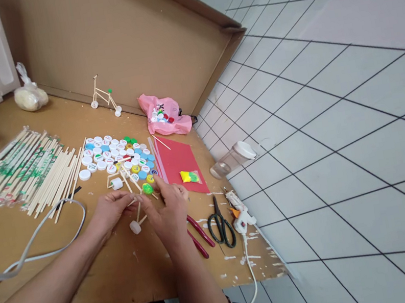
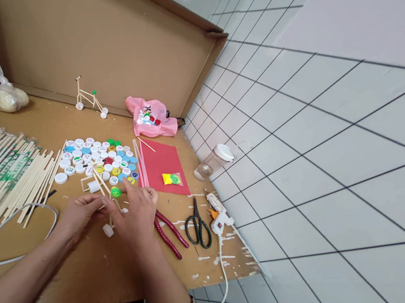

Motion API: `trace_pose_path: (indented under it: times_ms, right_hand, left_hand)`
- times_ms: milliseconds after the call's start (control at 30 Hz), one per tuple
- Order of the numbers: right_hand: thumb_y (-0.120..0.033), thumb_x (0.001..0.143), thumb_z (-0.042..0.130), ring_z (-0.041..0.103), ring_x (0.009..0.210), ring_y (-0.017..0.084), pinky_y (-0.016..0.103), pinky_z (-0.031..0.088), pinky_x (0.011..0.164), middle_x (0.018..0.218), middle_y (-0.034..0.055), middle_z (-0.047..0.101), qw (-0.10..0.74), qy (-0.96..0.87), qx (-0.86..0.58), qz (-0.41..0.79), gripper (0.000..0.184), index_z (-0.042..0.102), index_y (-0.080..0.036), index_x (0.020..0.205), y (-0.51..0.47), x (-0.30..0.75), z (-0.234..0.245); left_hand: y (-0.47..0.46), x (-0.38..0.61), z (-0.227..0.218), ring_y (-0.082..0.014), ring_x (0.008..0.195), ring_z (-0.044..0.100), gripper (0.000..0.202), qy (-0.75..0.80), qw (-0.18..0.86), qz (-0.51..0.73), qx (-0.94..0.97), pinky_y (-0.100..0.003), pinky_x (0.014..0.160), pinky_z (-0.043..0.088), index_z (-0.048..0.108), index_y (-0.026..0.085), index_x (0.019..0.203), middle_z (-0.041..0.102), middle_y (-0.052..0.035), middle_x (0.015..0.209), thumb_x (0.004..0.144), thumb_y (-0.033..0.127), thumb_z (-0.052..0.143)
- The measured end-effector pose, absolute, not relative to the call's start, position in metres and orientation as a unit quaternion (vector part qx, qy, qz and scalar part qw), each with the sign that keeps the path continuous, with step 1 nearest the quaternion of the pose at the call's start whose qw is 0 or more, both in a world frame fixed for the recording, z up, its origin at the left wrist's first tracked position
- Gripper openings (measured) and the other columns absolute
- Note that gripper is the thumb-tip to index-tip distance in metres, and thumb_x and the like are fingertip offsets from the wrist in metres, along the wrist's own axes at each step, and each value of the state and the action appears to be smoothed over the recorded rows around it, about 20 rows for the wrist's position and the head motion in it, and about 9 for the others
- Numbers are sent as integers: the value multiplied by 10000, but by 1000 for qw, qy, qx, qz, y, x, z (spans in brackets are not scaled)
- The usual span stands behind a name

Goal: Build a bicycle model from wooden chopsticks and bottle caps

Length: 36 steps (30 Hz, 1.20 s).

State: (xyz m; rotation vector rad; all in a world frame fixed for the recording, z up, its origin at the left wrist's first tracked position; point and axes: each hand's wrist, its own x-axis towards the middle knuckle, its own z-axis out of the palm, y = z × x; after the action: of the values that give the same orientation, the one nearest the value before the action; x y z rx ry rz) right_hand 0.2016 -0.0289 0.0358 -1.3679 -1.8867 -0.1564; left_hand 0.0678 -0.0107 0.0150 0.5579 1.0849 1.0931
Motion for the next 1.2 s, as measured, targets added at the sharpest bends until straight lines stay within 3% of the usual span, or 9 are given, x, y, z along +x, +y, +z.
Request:
trace_pose_path:
  times_ms: [467,667,733,967,1200]
  right_hand:
    - [-333,882,577,633,650,167,348,428,761,701,31,717,413,-736,-535,-39,185,697,-193,869,-25,197,35]
    - [-380,838,648,666,810,203,368,460,802,917,66,744,408,-742,-532,-4,345,649,-203,1135,-28,199,39]
    - [-364,846,640,669,834,202,363,468,809,929,61,743,409,-747,-524,16,340,644,-208,1148,-27,202,43]
    - [-336,846,647,673,863,207,370,452,835,923,55,754,363,-781,-508,19,186,711,-233,987,-21,210,59]
    - [-339,828,658,644,764,204,349,390,771,746,38,727,287,-780,-555,-41,126,715,-227,826,-16,199,65]
  left_hand:
    - [-11,68,14,-130,520,564,400,480,682,489,256,-257,561,437,698,176,518,672,-18,527,296,461,870]
    - [-11,66,12,-134,548,573,411,474,688,488,253,-253,569,441,710,165,552,671,-28,543,308,451,875]
    - [-10,66,11,-138,549,579,419,473,689,486,255,-258,574,447,711,166,559,677,-30,549,312,458,881]
    - [-10,66,10,-147,536,588,410,466,692,484,265,-266,562,439,706,174,558,686,-34,553,342,478,876]
    - [-11,67,7,-142,531,575,370,464,687,491,266,-266,568,434,708,164,561,673,-30,548,369,440,863]
